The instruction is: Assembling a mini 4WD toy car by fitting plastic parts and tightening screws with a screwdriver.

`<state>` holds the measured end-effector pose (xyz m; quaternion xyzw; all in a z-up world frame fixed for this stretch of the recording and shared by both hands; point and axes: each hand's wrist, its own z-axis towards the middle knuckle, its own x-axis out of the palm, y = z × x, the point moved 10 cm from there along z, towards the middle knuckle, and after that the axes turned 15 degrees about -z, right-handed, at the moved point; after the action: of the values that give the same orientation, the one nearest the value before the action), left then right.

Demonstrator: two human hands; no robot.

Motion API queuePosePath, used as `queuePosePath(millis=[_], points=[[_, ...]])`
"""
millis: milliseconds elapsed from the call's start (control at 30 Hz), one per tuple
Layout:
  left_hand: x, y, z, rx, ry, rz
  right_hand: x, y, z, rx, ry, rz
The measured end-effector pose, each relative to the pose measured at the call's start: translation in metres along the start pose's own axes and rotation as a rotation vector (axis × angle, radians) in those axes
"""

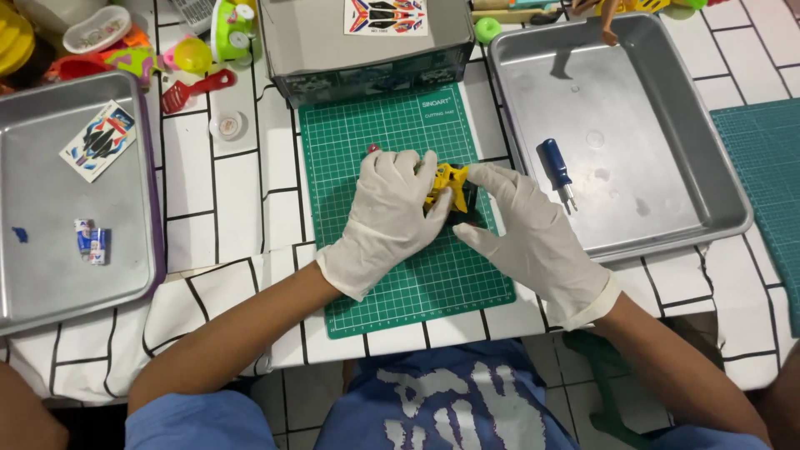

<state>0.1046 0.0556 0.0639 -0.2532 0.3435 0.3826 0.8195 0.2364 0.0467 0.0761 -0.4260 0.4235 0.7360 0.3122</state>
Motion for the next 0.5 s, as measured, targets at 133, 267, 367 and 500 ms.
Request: queuePosePath(millis=[133, 267, 367, 500], points=[[-0.007, 0.001, 0.018, -0.076, 0.068, -0.050, -0.035, -0.055, 0.010, 0.209, -0.030, -0.074], [0.009, 0.007, 0.009, -0.158, 0.317, -0.219, -0.030, -0.144, 0.001, 0.552, 0.154, -0.275], [0.030, 0.005, 0.006, -0.128, 0.435, -0.237, -0.012, -0.156, 0.007, 0.625, 0.358, -0.425], [0.046, 0.010, 0.000, -0.144, 0.565, -0.143, 0.013, -0.169, 0.016, 0.566, 0.369, -0.475]])
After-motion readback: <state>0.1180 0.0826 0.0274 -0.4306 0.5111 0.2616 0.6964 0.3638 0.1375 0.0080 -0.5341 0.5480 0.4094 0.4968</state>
